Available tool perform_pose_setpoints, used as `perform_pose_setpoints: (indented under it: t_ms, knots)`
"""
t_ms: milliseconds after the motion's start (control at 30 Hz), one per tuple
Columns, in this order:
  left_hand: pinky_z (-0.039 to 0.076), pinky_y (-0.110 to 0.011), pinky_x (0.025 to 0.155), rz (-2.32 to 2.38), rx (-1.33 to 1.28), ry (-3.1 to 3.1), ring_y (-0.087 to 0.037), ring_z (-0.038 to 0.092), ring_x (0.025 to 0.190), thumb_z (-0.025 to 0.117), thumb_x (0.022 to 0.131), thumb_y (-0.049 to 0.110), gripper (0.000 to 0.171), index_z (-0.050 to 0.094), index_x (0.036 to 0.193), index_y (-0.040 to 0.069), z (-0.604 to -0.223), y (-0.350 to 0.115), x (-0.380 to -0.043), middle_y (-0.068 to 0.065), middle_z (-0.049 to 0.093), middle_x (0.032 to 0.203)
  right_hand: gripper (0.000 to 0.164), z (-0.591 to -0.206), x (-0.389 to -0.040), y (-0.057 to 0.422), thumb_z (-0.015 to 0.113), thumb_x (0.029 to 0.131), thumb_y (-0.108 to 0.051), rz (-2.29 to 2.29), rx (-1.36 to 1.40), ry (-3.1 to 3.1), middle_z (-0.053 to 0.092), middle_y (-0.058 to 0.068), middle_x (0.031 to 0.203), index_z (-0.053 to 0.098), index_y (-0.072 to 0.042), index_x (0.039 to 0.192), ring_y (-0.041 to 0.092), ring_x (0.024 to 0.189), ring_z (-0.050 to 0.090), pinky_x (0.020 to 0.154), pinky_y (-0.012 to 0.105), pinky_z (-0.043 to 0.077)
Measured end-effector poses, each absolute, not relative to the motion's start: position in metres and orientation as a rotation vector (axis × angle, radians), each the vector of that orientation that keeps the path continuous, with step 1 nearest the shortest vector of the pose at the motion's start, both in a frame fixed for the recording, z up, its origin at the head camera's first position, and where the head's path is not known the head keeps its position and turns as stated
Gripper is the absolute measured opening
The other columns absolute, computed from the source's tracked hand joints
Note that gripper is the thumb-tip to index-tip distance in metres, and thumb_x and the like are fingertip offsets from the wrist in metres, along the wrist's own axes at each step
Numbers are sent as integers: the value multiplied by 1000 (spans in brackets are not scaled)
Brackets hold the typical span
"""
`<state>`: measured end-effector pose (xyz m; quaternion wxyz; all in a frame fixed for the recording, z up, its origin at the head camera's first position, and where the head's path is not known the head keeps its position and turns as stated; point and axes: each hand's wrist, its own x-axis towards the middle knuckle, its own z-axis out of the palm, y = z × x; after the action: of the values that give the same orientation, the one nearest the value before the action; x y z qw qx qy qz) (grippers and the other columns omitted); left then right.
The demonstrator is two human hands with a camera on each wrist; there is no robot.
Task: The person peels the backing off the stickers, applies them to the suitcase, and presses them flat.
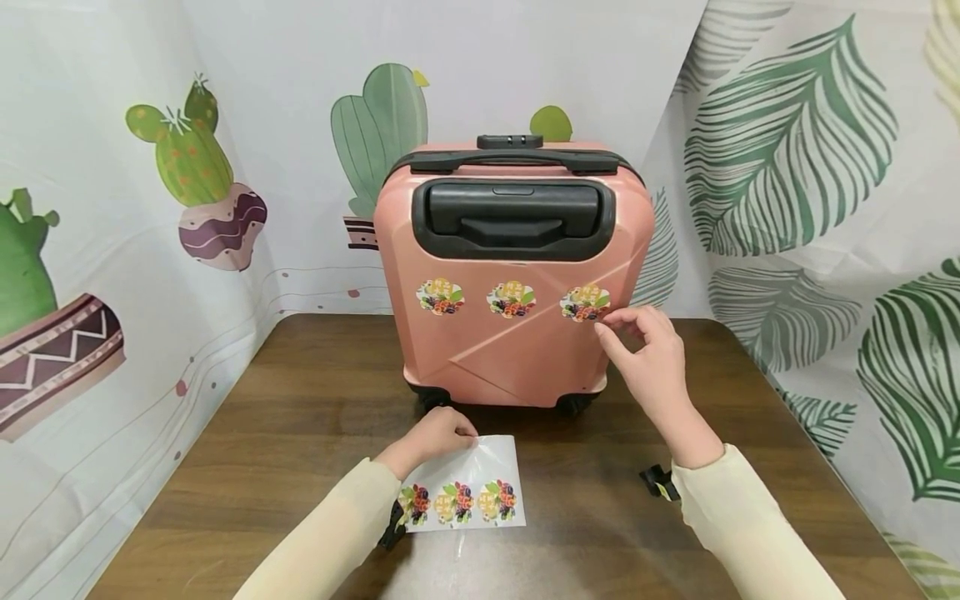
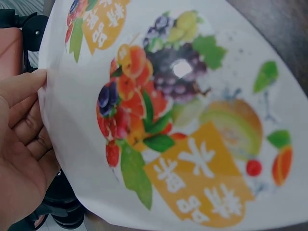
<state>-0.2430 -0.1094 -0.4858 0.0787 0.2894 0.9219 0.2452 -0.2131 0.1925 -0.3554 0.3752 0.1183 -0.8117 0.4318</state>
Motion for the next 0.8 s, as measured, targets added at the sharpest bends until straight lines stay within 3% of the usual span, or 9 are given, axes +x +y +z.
perform_pose_setpoints:
  t_ms: [267,800]
  knots:
    - [54,-25,77,736,880,2769,-20,73,88,72,91,11,11,81,95,7,-485,-109,-244,-7,80,94,10,-368,-210,192,76,87,-2,1108,321,-2106,68,16,88,72,1,96,3,86,49,77,12,36]
    - [49,-22,71,784,841,2771,-14,69,80,72,92,11,11,81,94,7,-478,-109,-240,-7,80,93,11,-398,-199,189,77,85,0,1134,424,-2156,66,9,85,72,-3,94,8,81,53,73,9,39]
